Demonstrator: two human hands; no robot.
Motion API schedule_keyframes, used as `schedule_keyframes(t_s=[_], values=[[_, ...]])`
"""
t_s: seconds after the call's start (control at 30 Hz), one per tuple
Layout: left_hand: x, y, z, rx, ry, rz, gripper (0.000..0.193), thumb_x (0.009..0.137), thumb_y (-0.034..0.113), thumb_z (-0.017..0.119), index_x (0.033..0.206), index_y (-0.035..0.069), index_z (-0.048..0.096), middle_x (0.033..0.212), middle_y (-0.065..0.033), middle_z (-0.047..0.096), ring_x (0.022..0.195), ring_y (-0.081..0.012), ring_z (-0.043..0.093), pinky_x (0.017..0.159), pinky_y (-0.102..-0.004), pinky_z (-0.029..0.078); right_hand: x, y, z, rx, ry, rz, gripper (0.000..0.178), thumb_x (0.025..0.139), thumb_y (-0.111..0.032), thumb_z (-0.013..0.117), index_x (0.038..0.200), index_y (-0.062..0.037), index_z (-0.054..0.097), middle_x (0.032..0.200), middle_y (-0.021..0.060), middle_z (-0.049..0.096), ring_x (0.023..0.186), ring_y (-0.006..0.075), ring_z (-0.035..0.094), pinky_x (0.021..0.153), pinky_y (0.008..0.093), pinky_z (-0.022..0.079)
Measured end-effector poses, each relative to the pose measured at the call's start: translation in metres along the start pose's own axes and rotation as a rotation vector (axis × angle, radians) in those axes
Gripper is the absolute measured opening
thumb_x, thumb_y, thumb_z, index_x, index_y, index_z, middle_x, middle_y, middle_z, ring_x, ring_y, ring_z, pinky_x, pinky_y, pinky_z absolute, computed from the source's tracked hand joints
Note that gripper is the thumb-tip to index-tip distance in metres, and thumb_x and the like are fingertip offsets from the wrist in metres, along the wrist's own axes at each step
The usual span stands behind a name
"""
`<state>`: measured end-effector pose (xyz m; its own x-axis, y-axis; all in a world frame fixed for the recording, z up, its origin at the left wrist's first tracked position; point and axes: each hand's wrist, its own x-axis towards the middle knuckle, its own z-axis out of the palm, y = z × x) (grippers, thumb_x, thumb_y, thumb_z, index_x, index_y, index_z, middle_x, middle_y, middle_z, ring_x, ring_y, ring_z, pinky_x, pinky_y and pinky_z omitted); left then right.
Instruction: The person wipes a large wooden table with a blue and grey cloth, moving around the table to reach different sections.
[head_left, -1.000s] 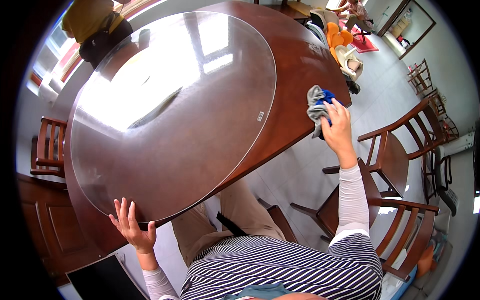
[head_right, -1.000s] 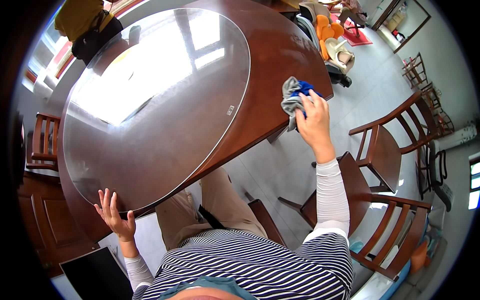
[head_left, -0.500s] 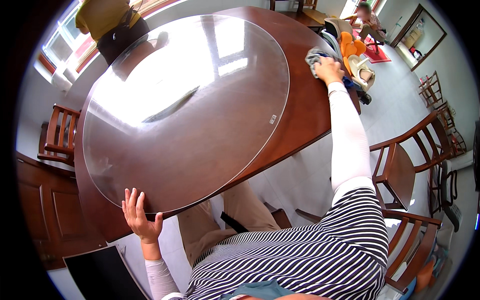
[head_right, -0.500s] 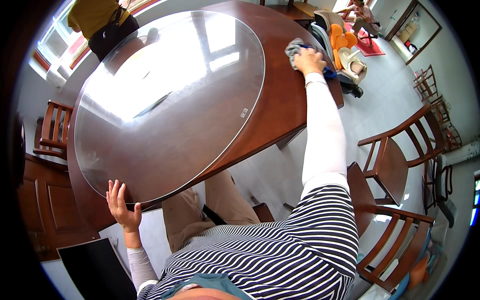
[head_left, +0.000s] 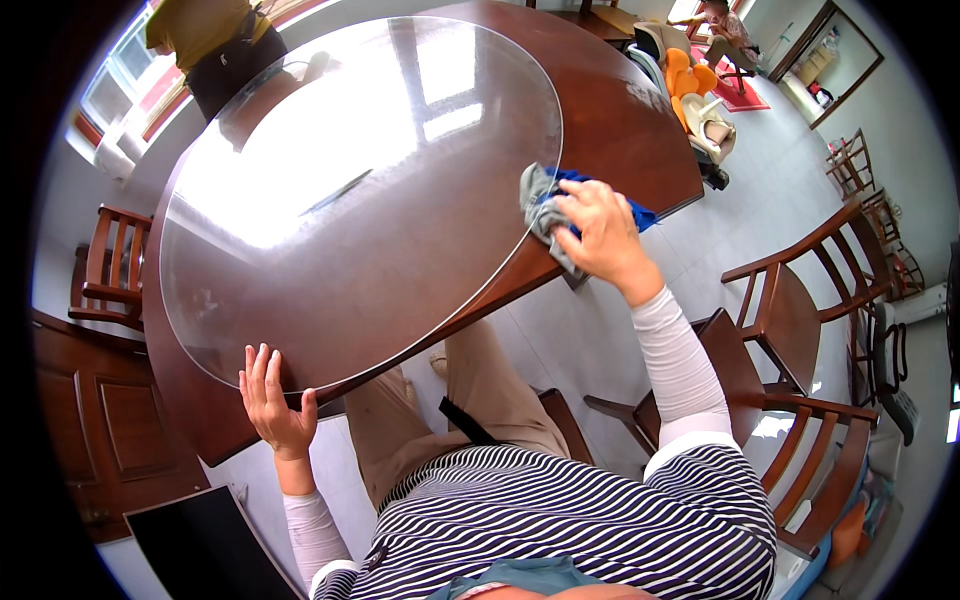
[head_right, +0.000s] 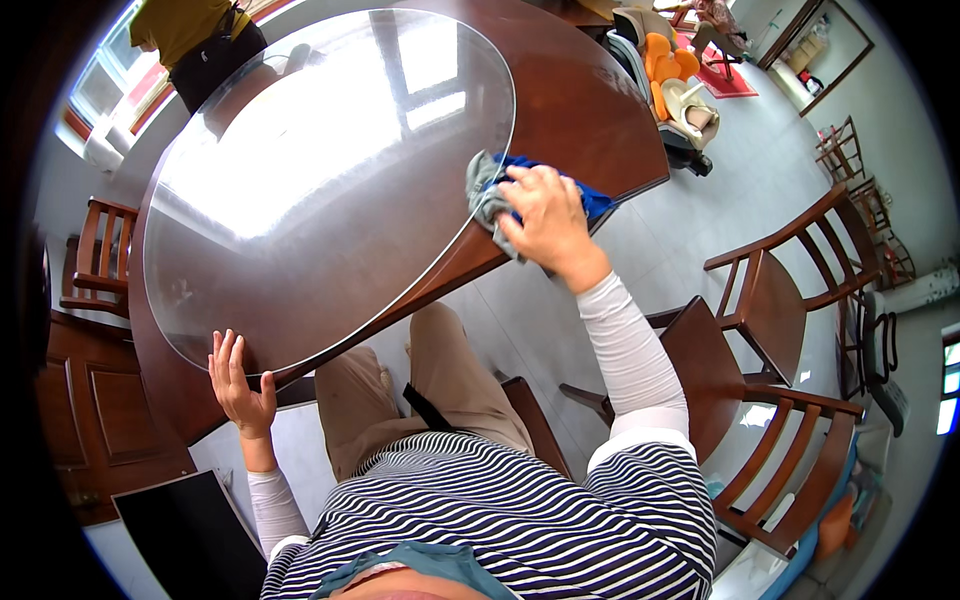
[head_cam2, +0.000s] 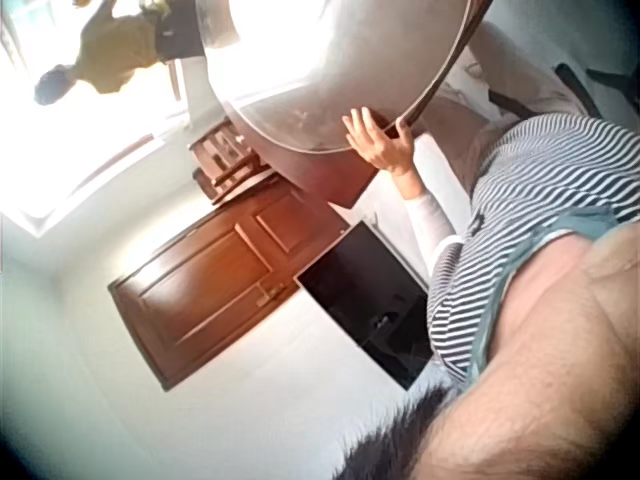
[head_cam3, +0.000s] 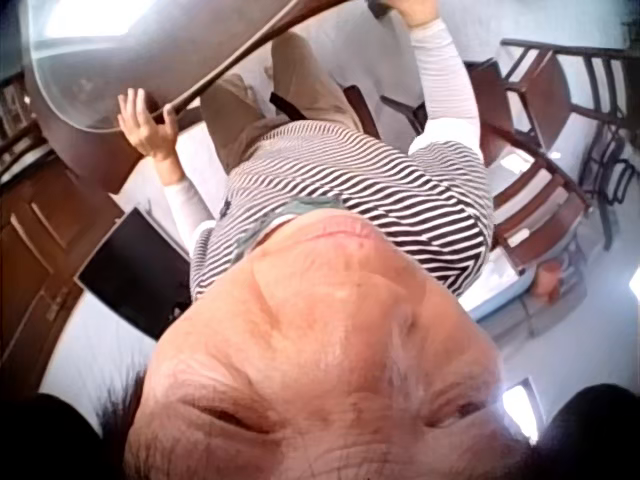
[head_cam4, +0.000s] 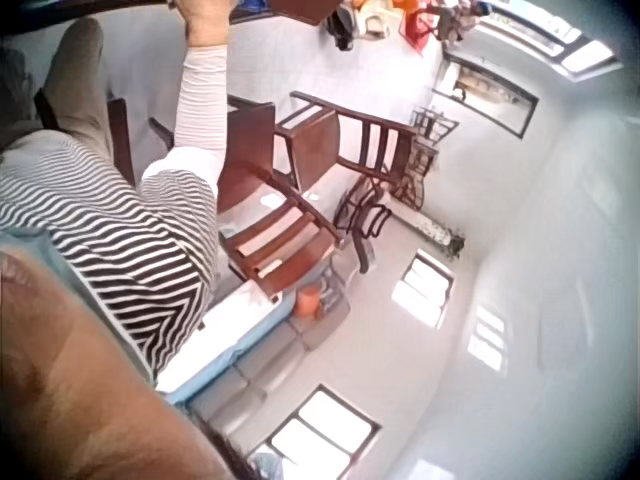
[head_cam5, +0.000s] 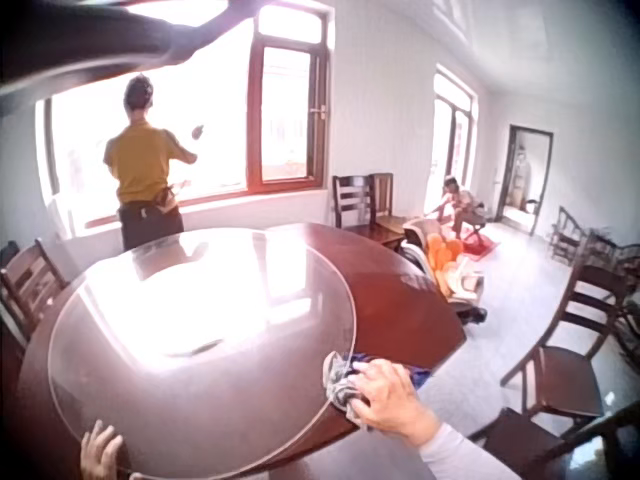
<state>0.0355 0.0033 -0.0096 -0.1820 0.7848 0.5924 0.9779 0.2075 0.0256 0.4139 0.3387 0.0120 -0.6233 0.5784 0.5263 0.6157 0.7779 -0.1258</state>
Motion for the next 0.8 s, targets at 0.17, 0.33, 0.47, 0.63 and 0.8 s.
schedule_keyframes(t_s=[0.17,0.33,0.47,0.63,0.8], values=[[-0.005,-0.005,-0.002,0.005,0.004,0.006,0.061,0.095,0.052,0.051,0.13,0.003,0.06,0.138,-0.0167,0.058,0.138,-0.038,0.047,0.114,-0.0535,0.032,-0.012,0.003,-0.011,0.092,-0.001,-0.065,0.03,0.077,-0.02,0.069,0.106,-0.0117,0.072,0.123,0.0072,0.066,0.115,0.0287,0.059,0.095,0.0445,0.047],[-0.003,-0.002,-0.001,-0.003,0.015,0.002,0.061,0.094,0.052,0.053,0.13,0.003,0.061,0.137,-0.0164,0.059,0.137,-0.0369,0.048,0.114,-0.0524,0.032,0.0,0.148,0.008,-0.284,-0.036,0.331,0.039,0.087,-0.035,0.059,0.118,-0.0149,0.071,0.137,0.0037,0.06,0.119,0.0284,0.058,0.097,0.0441,0.051],[0.001,-0.001,0.001,-0.001,0.014,0.018,0.063,0.097,0.055,0.049,0.13,0.003,0.06,0.136,-0.0158,0.06,0.137,-0.037,0.049,0.113,-0.0526,0.032,0.029,0.18,0.017,-0.397,-0.036,0.6,0.041,0.088,-0.041,0.056,0.119,-0.0186,0.07,0.139,0.0053,0.059,0.123,0.0339,0.055,0.098,0.0531,0.048],[0.001,-0.001,-0.003,-0.012,0.008,0.044,0.06,0.096,0.053,0.053,0.13,0.005,0.062,0.136,-0.0147,0.061,0.136,-0.0361,0.05,0.114,-0.0518,0.033,0.031,0.09,0.035,-0.286,0.041,0.303,0.033,0.083,-0.038,0.059,0.103,-0.0139,0.071,0.131,0.0067,0.063,0.118,0.0312,0.057,0.094,0.0521,0.048],[-0.002,-0.002,-0.004,-0.011,0.007,0.048,0.058,0.096,0.051,0.054,0.132,0.006,0.062,0.139,-0.0131,0.059,0.137,-0.0356,0.048,0.114,-0.0517,0.032,-0.005,-0.032,0.014,-0.09,0.114,0.127,0.029,0.077,-0.027,0.066,0.095,-0.0053,0.071,0.12,0.0121,0.066,0.111,0.0317,0.059,0.091,0.0487,0.046]])
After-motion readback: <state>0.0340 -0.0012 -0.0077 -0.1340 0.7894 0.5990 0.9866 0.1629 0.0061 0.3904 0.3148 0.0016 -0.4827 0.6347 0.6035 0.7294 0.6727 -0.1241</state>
